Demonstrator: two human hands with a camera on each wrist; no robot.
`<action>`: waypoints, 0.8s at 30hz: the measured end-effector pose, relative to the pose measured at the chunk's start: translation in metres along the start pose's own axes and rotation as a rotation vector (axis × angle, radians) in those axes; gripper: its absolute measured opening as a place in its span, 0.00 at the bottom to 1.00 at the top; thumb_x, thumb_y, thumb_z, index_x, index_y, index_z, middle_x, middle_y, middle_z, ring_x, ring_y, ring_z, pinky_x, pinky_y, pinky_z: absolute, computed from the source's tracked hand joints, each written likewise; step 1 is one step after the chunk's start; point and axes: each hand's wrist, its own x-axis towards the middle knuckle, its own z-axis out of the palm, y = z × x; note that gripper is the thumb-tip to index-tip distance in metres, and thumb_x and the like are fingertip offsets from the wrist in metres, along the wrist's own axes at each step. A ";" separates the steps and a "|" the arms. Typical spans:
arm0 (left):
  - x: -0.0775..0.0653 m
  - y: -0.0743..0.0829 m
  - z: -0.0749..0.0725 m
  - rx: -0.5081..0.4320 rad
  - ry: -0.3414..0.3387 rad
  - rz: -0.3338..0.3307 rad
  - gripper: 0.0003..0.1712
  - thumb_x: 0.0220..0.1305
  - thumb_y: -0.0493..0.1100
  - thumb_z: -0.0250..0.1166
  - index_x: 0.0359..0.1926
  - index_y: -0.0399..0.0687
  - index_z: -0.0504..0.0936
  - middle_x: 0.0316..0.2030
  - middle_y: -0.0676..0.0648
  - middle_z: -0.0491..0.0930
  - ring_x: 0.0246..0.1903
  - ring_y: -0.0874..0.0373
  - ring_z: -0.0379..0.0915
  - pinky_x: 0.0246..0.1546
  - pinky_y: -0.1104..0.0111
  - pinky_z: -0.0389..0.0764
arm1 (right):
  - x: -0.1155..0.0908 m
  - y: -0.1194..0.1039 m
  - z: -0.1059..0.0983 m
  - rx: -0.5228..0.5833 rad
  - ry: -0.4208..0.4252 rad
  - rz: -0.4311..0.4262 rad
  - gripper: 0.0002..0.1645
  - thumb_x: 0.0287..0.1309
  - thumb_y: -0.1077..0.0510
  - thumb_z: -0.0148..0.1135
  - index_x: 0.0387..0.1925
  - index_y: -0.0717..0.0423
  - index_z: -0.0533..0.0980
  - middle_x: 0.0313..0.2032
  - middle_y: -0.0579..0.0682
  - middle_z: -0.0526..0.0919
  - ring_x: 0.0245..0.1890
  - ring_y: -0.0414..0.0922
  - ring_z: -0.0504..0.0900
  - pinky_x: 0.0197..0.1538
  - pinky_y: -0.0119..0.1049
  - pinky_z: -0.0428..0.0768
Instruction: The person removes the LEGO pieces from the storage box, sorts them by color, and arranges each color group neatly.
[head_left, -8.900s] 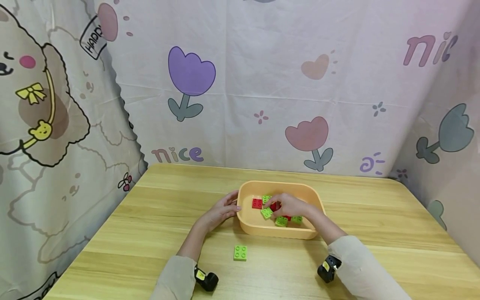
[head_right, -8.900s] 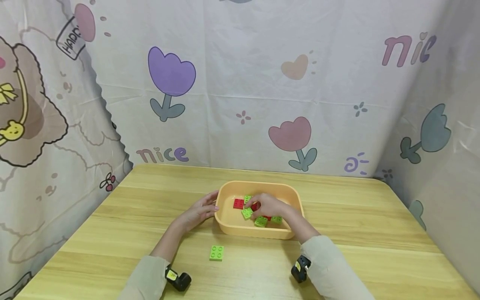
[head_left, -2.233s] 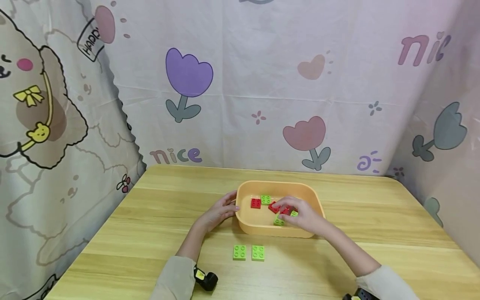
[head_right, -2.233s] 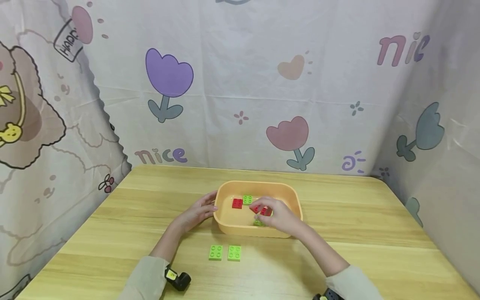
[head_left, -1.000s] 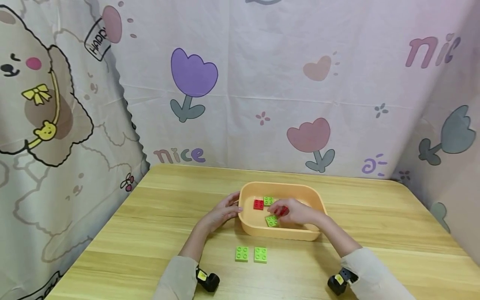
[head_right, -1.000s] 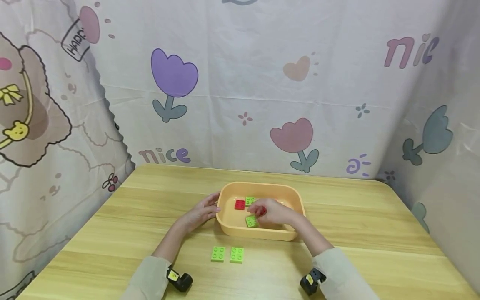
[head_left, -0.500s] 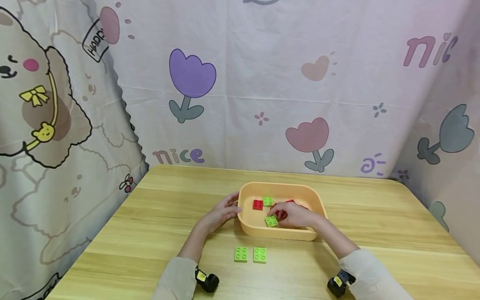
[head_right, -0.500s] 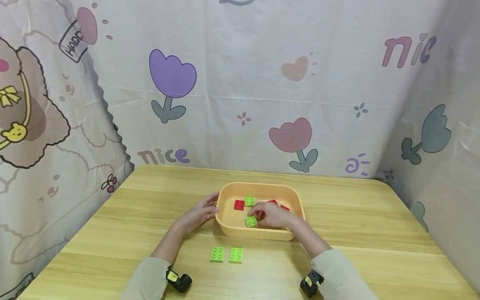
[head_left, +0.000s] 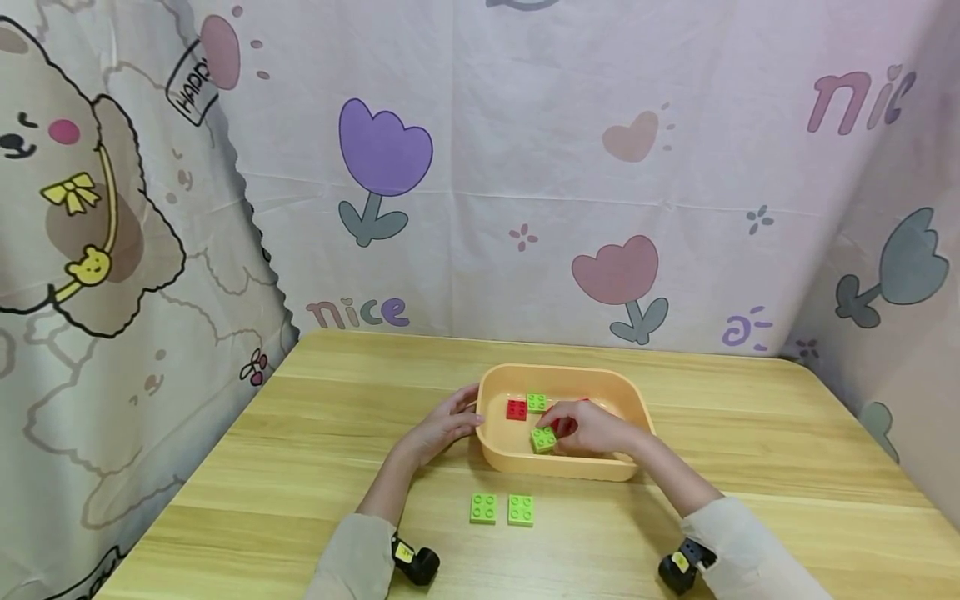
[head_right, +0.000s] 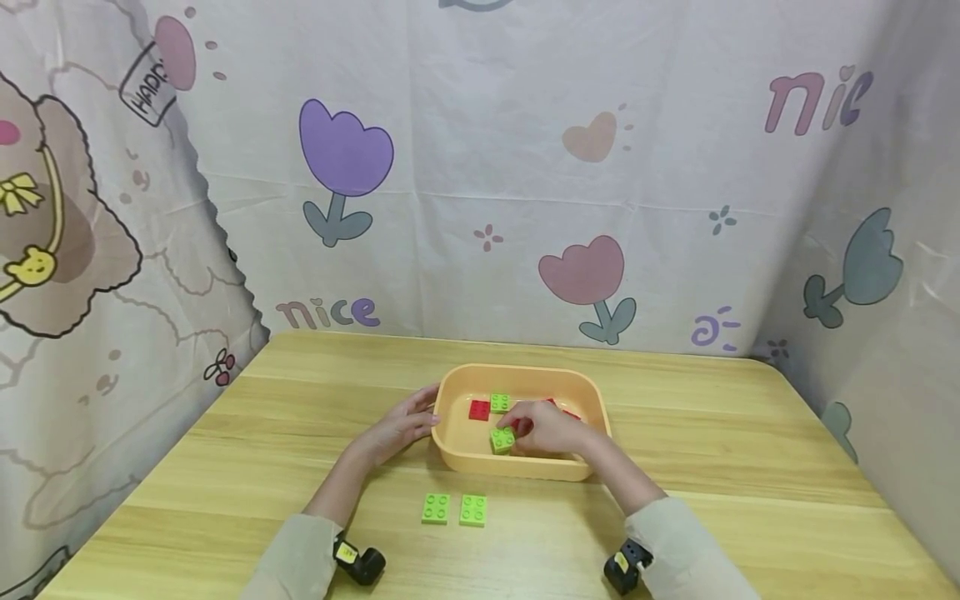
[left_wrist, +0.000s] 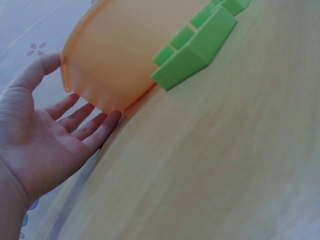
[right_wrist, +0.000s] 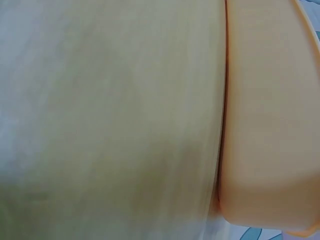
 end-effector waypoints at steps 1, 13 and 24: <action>0.000 0.000 0.000 -0.001 0.000 0.000 0.40 0.58 0.33 0.56 0.69 0.35 0.47 0.67 0.33 0.48 0.62 0.41 0.53 0.56 0.60 0.66 | 0.000 0.000 0.000 -0.004 0.004 0.003 0.20 0.46 0.68 0.66 0.44 0.55 0.79 0.33 0.45 0.77 0.31 0.41 0.74 0.35 0.32 0.76; 0.002 -0.003 -0.002 0.007 0.011 0.004 0.40 0.58 0.33 0.56 0.69 0.37 0.49 0.67 0.34 0.49 0.61 0.42 0.55 0.55 0.60 0.67 | -0.008 -0.012 -0.012 0.019 0.071 0.013 0.20 0.48 0.67 0.64 0.46 0.55 0.79 0.40 0.47 0.77 0.31 0.42 0.74 0.33 0.33 0.76; 0.001 -0.002 -0.001 0.003 0.004 0.005 0.41 0.57 0.34 0.58 0.69 0.37 0.48 0.67 0.34 0.49 0.62 0.42 0.54 0.55 0.61 0.67 | -0.021 -0.023 -0.017 -0.023 0.157 -0.042 0.20 0.48 0.67 0.64 0.46 0.57 0.78 0.31 0.45 0.77 0.29 0.40 0.74 0.29 0.32 0.75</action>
